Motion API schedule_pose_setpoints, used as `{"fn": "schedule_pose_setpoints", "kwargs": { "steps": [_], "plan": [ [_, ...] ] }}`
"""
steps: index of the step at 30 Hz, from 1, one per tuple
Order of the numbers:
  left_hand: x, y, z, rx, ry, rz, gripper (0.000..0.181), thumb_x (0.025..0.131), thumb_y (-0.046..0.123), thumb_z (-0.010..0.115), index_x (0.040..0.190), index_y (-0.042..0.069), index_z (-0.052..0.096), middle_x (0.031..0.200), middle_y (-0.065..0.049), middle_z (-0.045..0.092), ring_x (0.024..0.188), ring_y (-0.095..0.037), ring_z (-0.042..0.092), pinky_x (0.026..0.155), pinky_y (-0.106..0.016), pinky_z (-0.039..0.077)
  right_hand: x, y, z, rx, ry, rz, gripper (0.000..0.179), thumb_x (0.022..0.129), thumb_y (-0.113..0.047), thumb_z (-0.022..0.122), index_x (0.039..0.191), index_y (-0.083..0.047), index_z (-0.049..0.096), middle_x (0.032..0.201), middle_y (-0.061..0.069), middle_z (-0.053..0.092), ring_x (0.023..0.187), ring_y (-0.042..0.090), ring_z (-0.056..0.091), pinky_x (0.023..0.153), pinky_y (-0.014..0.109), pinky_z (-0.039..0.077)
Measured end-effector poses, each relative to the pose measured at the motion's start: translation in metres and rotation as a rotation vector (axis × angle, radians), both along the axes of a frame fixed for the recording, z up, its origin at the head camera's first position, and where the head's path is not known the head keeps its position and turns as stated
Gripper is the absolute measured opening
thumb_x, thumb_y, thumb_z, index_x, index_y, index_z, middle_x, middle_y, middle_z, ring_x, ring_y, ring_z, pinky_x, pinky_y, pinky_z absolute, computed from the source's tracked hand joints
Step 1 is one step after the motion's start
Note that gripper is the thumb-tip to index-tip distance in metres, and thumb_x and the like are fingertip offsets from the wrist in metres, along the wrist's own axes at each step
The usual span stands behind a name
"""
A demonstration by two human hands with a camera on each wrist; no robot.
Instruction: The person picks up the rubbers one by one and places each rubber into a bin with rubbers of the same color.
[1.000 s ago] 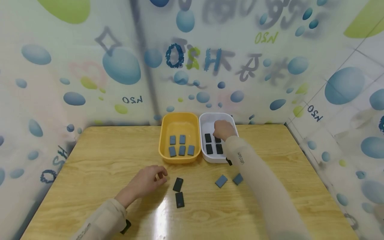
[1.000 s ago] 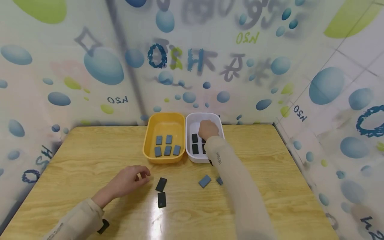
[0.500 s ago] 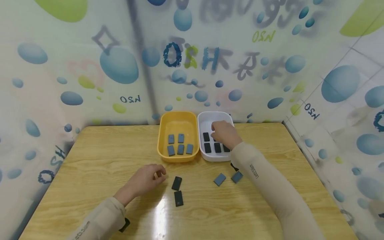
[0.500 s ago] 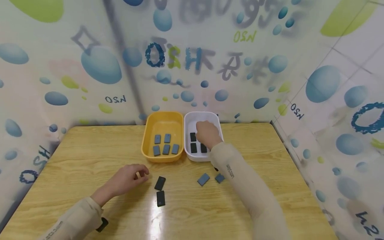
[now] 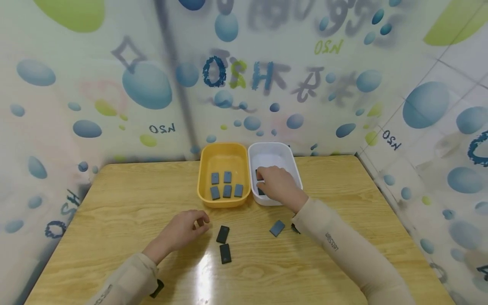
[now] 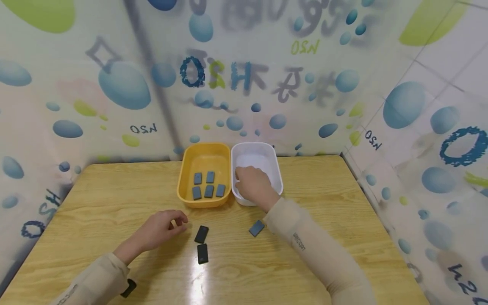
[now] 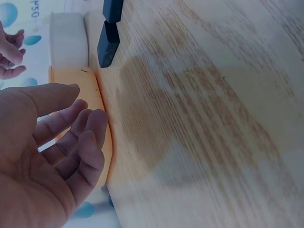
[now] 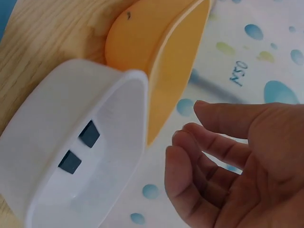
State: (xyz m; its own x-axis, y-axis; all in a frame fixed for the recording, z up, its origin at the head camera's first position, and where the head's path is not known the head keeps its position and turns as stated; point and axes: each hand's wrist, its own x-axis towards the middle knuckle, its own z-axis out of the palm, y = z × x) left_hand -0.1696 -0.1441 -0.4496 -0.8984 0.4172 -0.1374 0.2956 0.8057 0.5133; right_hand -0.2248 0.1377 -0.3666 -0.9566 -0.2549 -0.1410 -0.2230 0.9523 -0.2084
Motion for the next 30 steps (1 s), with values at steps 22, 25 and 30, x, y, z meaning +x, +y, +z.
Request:
{"fn": "schedule_pose_setpoints", "kwargs": {
  "steps": [22,25,30],
  "plan": [
    [-0.002,-0.009,0.002,-0.003,-0.007,0.009,0.009,0.092,0.018,0.066,0.101,0.016,0.068,0.086,0.005,0.065,0.074,-0.008,0.055,0.065,-0.028,0.047,0.049,-0.039,-0.023,0.039,-0.029,0.238,0.023,0.092,-0.031,0.067,0.108,-0.015,0.064,0.097,0.0,0.067,0.083,0.015,0.062,0.07,0.032,0.052],
    [-0.003,-0.01,0.001,-0.009,0.0,0.006,0.008,0.092,0.018,0.066,0.1,0.016,0.068,0.085,0.005,0.065,0.073,-0.007,0.055,0.064,-0.028,0.046,0.052,-0.045,-0.032,0.079,-0.033,0.276,0.026,0.091,-0.032,0.067,0.112,-0.016,0.065,0.099,-0.001,0.069,0.088,0.015,0.064,0.073,0.032,0.053],
    [-0.002,-0.011,-0.001,-0.014,0.002,0.011,0.008,0.092,0.019,0.067,0.099,0.018,0.068,0.085,0.007,0.065,0.073,-0.007,0.055,0.064,-0.028,0.046,0.056,-0.055,-0.045,0.106,-0.047,0.313,0.025,0.091,-0.032,0.068,0.11,-0.017,0.066,0.093,-0.003,0.069,0.079,0.012,0.063,0.068,0.028,0.052]
  ]
}}
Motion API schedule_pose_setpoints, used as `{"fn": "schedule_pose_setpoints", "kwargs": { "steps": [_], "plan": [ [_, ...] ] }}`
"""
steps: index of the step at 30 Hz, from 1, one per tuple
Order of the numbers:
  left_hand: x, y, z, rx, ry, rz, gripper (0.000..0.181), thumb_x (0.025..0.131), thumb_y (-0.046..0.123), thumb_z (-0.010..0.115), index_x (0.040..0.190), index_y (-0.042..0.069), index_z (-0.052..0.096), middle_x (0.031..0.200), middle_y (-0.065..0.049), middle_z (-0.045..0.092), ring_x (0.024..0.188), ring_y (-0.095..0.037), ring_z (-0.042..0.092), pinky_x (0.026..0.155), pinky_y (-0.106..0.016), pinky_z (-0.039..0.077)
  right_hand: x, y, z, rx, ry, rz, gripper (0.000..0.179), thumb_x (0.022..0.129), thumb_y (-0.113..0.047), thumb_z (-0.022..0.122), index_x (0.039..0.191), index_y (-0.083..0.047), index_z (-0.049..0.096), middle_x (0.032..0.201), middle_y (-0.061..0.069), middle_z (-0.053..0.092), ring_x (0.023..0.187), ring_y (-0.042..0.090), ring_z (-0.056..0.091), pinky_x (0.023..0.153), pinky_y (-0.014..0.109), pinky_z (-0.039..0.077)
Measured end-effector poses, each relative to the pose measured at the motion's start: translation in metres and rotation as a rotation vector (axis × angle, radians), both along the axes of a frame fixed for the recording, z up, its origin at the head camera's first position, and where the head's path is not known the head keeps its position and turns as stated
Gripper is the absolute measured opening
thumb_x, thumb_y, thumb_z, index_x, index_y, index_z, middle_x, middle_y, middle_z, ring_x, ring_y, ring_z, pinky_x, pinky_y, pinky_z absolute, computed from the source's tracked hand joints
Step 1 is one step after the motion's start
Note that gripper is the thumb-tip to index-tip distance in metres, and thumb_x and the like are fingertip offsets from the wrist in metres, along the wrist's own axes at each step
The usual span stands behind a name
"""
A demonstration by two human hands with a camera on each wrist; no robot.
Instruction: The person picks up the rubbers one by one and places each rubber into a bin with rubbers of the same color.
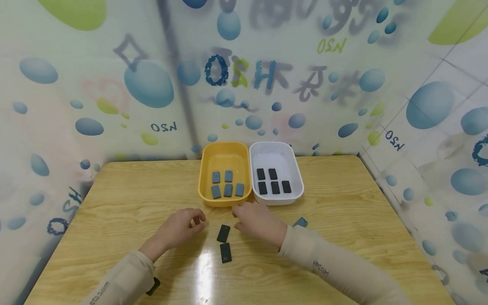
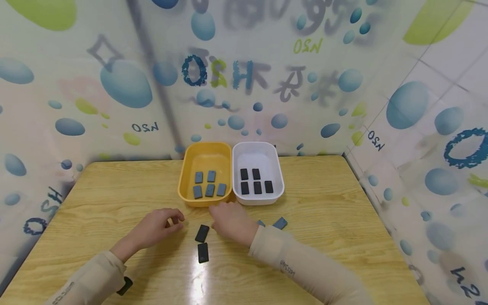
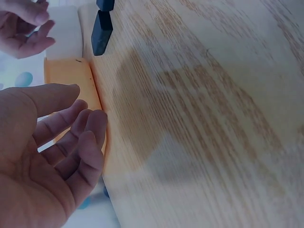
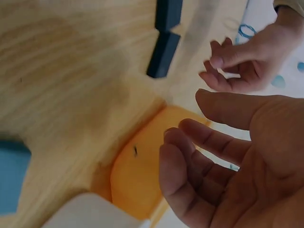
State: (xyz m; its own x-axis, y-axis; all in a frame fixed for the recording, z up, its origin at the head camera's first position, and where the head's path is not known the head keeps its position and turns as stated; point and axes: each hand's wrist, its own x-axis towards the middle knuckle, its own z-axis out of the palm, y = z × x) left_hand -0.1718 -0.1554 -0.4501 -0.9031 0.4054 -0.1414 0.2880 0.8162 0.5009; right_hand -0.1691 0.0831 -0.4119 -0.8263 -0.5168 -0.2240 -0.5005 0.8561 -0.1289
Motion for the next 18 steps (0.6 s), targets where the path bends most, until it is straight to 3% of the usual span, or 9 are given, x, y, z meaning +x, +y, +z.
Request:
{"fn": "schedule_pose_setpoints", "kwargs": {
  "steps": [8,18],
  "plan": [
    [0.0,0.0,-0.001,-0.004,0.01,-0.003,0.007,0.091,0.019,0.068,0.097,0.018,0.068,0.084,0.008,0.065,0.074,-0.006,0.056,0.065,-0.028,0.047,0.006,-0.013,-0.02,-0.026,0.003,0.005,0.015,0.088,-0.031,0.07,0.088,-0.017,0.063,0.071,-0.006,0.059,0.06,0.01,0.051,0.052,0.027,0.041],
    [-0.001,0.0,-0.004,0.008,0.017,-0.01,0.005,0.09,0.019,0.068,0.095,0.018,0.068,0.082,0.008,0.064,0.072,-0.006,0.055,0.064,-0.027,0.046,0.011,-0.023,-0.036,0.023,0.012,-0.056,0.028,0.087,-0.044,0.068,0.091,-0.017,0.062,0.079,-0.002,0.062,0.071,0.014,0.059,0.056,0.03,0.045]
  ]
}}
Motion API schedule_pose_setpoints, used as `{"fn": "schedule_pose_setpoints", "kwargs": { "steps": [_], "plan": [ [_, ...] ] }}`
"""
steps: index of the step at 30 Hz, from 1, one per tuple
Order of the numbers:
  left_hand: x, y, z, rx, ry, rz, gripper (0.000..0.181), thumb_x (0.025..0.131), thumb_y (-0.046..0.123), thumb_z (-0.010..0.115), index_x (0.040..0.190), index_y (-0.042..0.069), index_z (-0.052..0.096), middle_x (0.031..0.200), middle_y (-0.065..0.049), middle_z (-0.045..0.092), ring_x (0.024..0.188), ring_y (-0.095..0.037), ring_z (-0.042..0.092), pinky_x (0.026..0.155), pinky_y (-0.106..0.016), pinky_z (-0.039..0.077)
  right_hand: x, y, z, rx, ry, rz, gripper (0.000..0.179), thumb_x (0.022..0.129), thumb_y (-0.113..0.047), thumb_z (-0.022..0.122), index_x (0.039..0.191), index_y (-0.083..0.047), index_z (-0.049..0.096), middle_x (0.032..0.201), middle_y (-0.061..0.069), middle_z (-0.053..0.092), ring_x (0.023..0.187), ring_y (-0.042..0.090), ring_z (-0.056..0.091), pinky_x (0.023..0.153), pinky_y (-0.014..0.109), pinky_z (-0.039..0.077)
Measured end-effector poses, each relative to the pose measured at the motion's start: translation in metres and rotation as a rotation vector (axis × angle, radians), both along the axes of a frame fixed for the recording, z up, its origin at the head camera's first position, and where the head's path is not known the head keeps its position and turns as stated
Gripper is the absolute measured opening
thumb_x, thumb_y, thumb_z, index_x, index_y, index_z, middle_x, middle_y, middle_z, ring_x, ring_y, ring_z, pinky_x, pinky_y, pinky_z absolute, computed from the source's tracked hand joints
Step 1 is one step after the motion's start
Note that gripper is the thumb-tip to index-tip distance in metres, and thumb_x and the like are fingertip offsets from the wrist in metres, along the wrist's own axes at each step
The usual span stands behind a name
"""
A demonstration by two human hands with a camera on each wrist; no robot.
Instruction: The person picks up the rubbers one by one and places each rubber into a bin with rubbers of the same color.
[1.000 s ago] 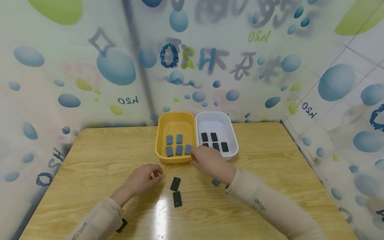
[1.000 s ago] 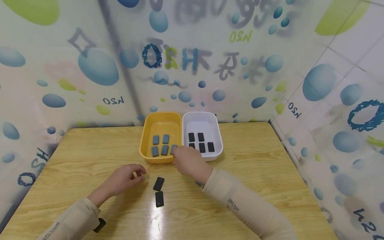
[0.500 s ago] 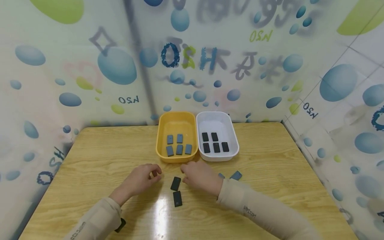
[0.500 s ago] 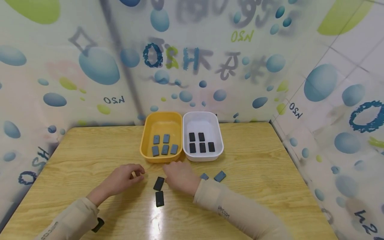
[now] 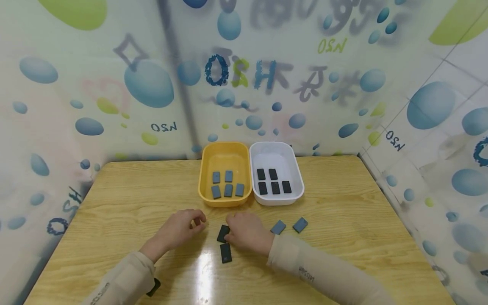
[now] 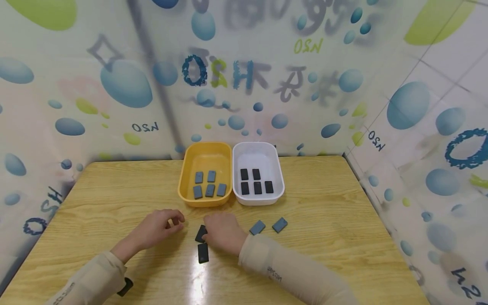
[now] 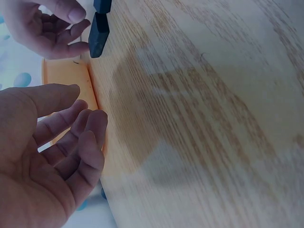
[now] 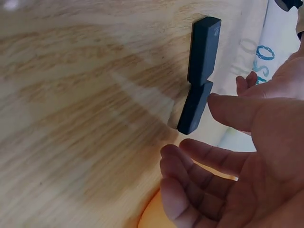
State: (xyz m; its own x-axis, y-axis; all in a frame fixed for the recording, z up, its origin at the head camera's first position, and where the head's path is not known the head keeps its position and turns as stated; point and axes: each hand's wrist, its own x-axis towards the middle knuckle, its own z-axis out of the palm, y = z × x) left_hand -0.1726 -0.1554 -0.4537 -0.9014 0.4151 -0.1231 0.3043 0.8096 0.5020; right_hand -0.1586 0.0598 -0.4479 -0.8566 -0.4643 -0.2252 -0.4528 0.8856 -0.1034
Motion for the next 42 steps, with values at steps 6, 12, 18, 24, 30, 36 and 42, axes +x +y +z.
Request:
{"fn": "schedule_pose_setpoints", "kwargs": {
  "steps": [6,12,18,24,30,36,42],
  "plan": [
    [-0.001,0.002,-0.001,-0.004,0.003,-0.004,0.005,0.09,0.018,0.068,0.095,0.018,0.068,0.082,0.008,0.065,0.072,-0.006,0.056,0.064,-0.027,0.046,0.003,-0.008,-0.006,0.022,0.005,-0.013,0.035,0.087,-0.052,0.066,0.094,-0.018,0.061,0.08,-0.003,0.06,0.072,0.014,0.058,0.057,0.029,0.044],
    [0.0,0.003,-0.001,-0.011,-0.023,0.001,0.005,0.091,0.018,0.067,0.096,0.018,0.068,0.083,0.008,0.065,0.073,-0.005,0.056,0.064,-0.027,0.047,0.005,-0.016,-0.007,0.032,-0.012,-0.042,0.048,0.085,-0.06,0.063,0.102,-0.015,0.06,0.083,-0.001,0.058,0.07,0.013,0.052,0.055,0.029,0.04],
    [0.0,0.004,-0.001,-0.002,-0.043,0.004,0.005,0.091,0.018,0.067,0.096,0.018,0.068,0.083,0.007,0.065,0.073,-0.006,0.056,0.064,-0.027,0.047,0.005,-0.021,-0.008,0.023,-0.03,-0.045,0.05,0.085,-0.061,0.063,0.102,-0.014,0.058,0.079,-0.001,0.052,0.066,0.012,0.049,0.051,0.026,0.038],
    [-0.001,0.004,-0.004,-0.001,-0.042,-0.009,0.005,0.091,0.019,0.068,0.096,0.019,0.068,0.082,0.009,0.065,0.072,-0.005,0.056,0.063,-0.026,0.046,0.005,-0.024,-0.011,-0.015,-0.041,-0.033,0.045,0.086,-0.052,0.067,0.107,-0.014,0.056,0.081,-0.001,0.053,0.067,0.012,0.05,0.052,0.026,0.04],
    [-0.001,0.004,-0.005,0.005,-0.028,-0.013,0.004,0.091,0.019,0.068,0.095,0.019,0.068,0.081,0.009,0.065,0.072,-0.005,0.056,0.063,-0.025,0.046,0.005,-0.026,-0.012,-0.03,-0.019,-0.028,0.033,0.086,-0.038,0.07,0.103,-0.014,0.055,0.082,0.002,0.057,0.068,0.015,0.055,0.054,0.028,0.044],
    [0.0,0.005,-0.006,0.012,-0.022,-0.017,0.004,0.09,0.018,0.068,0.094,0.018,0.068,0.08,0.008,0.065,0.071,-0.005,0.056,0.062,-0.025,0.045,0.005,-0.026,-0.01,-0.033,-0.049,-0.054,0.031,0.082,-0.028,0.071,0.105,-0.012,0.056,0.086,0.005,0.058,0.068,0.016,0.053,0.055,0.028,0.045],
    [0.001,0.007,-0.005,0.006,-0.009,-0.01,0.004,0.09,0.018,0.068,0.094,0.018,0.068,0.08,0.008,0.065,0.072,-0.005,0.056,0.062,-0.026,0.045,0.004,-0.024,-0.008,-0.035,-0.042,-0.047,0.027,0.08,-0.024,0.073,0.1,-0.016,0.056,0.086,0.002,0.057,0.069,0.016,0.053,0.057,0.028,0.045]
  ]
}}
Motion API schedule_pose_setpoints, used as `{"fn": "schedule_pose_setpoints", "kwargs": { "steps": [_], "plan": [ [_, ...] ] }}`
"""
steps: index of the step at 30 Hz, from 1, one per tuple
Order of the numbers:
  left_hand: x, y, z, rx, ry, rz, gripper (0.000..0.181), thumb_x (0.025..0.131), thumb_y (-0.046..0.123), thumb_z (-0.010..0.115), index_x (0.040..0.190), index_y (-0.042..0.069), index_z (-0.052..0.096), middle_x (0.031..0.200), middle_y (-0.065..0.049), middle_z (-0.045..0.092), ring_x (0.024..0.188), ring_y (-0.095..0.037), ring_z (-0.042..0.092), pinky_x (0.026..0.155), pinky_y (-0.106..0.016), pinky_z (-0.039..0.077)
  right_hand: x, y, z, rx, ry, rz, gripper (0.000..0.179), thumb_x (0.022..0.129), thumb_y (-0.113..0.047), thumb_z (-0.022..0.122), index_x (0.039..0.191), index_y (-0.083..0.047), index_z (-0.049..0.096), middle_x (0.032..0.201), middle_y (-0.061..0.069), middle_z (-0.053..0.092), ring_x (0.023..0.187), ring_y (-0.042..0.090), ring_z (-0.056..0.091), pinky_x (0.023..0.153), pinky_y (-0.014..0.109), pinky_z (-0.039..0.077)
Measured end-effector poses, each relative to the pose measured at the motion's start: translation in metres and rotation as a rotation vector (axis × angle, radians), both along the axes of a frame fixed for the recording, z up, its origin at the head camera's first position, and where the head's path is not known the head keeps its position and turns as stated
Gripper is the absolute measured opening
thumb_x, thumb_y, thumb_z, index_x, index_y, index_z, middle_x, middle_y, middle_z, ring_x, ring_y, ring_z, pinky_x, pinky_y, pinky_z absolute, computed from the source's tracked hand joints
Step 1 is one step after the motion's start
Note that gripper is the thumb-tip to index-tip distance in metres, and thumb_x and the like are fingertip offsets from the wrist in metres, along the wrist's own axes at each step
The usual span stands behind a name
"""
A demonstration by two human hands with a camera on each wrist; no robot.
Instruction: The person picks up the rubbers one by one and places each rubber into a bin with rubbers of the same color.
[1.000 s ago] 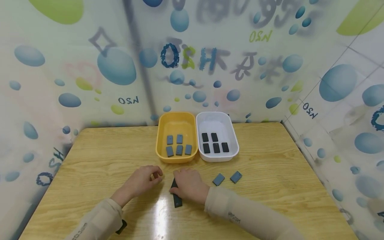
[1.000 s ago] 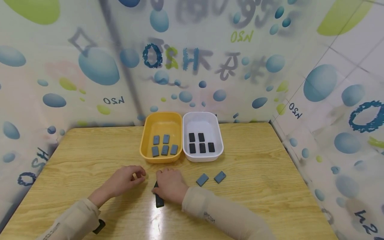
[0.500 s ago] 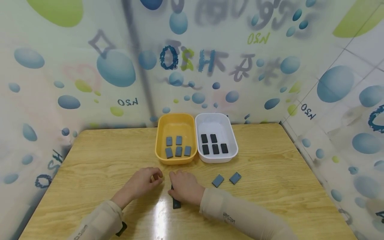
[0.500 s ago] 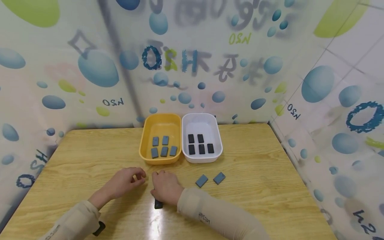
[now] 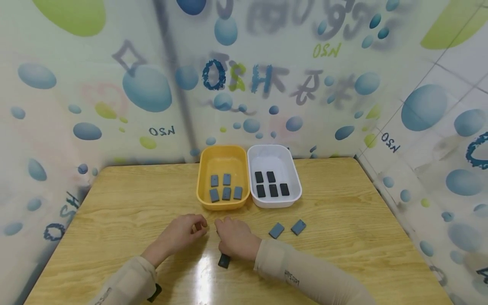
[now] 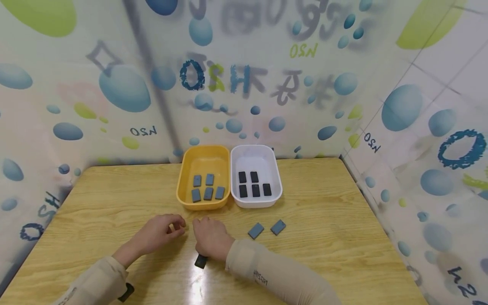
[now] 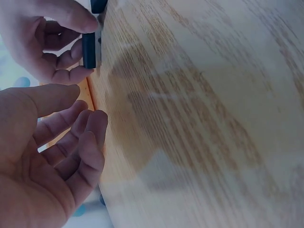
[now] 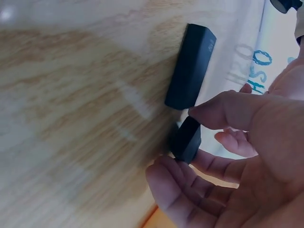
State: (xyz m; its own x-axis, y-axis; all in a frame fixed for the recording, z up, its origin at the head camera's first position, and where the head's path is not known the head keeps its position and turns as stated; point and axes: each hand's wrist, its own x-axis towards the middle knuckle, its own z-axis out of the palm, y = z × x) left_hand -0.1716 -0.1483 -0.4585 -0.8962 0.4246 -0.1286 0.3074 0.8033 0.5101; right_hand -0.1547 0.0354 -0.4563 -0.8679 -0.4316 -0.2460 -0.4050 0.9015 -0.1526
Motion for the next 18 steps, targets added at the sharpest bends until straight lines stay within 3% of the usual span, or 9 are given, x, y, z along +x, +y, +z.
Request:
{"fn": "schedule_pose_setpoints", "kwargs": {
  "steps": [11,18],
  "plan": [
    [0.001,0.004,0.001,-0.016,-0.024,0.024,0.005,0.089,0.017,0.069,0.094,0.019,0.068,0.08,0.009,0.064,0.073,-0.005,0.055,0.065,-0.027,0.046,-0.006,0.015,0.015,-0.044,-0.025,-0.003,0.026,0.082,-0.018,0.073,0.101,-0.018,0.056,0.089,0.001,0.054,0.073,0.016,0.051,0.058,0.027,0.042],
    [0.0,0.005,-0.001,-0.009,-0.011,0.005,0.005,0.089,0.017,0.069,0.094,0.018,0.068,0.08,0.009,0.064,0.072,-0.005,0.055,0.063,-0.025,0.045,-0.001,0.029,0.025,-0.07,0.018,0.025,0.031,0.08,-0.016,0.073,0.107,-0.017,0.058,0.09,0.003,0.055,0.072,0.016,0.052,0.058,0.028,0.044]
  ]
}}
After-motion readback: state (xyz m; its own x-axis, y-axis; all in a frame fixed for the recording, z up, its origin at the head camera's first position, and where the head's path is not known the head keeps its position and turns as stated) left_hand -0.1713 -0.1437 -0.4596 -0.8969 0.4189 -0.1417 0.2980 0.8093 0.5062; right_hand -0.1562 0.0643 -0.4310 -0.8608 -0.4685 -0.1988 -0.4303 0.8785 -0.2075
